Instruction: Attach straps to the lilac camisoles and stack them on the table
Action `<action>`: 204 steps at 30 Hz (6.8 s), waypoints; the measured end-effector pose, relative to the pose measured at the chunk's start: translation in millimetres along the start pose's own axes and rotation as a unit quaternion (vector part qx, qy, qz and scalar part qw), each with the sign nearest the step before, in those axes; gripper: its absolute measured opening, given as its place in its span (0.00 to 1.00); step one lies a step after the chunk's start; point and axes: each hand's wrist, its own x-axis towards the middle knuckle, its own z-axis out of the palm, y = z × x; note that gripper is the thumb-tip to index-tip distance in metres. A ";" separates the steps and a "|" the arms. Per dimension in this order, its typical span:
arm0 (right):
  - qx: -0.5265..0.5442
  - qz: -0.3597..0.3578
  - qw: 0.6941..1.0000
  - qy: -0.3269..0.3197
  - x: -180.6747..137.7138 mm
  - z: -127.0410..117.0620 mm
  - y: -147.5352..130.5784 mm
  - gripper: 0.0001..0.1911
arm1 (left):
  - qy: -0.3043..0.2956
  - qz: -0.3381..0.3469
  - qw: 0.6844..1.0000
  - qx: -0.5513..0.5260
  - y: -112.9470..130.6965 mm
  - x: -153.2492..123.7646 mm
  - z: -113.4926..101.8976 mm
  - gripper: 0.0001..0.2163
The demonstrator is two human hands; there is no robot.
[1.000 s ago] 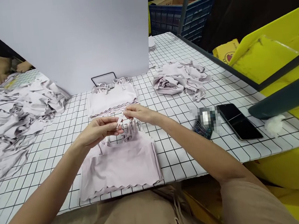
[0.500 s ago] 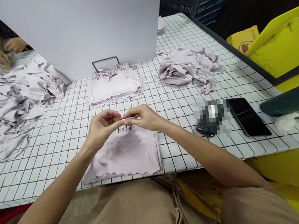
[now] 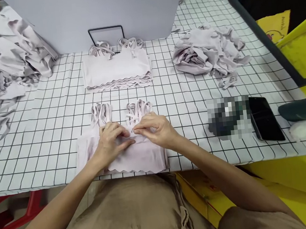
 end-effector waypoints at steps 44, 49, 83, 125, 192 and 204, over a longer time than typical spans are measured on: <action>-0.157 -0.123 0.979 -0.043 -2.1 25.8 2.5 0.08 | 0.031 0.027 0.998 -0.048 -5.6 -3.2 13.4 0.07; -0.145 -0.125 0.981 -0.032 -2.9 26.7 5.4 0.07 | 0.040 0.038 0.997 -0.051 -5.4 -3.5 13.3 0.06; -0.109 -0.145 0.983 -0.004 -3.8 28.4 8.9 0.05 | 0.027 0.049 0.997 -0.060 -7.2 -3.7 11.1 0.06; -0.160 -0.145 0.976 -0.026 -5.3 27.1 9.4 0.07 | 0.024 0.043 0.997 -0.060 -6.7 -3.4 12.3 0.05; -0.482 0.075 0.869 0.087 -64.7 47.6 -21.6 0.29 | 0.055 0.055 0.973 0.218 -27.4 -91.2 -22.6 0.36; -0.498 0.097 0.862 -0.004 -89.9 59.5 1.6 0.44 | 0.147 -0.019 0.987 0.066 -66.8 -107.9 -48.6 0.22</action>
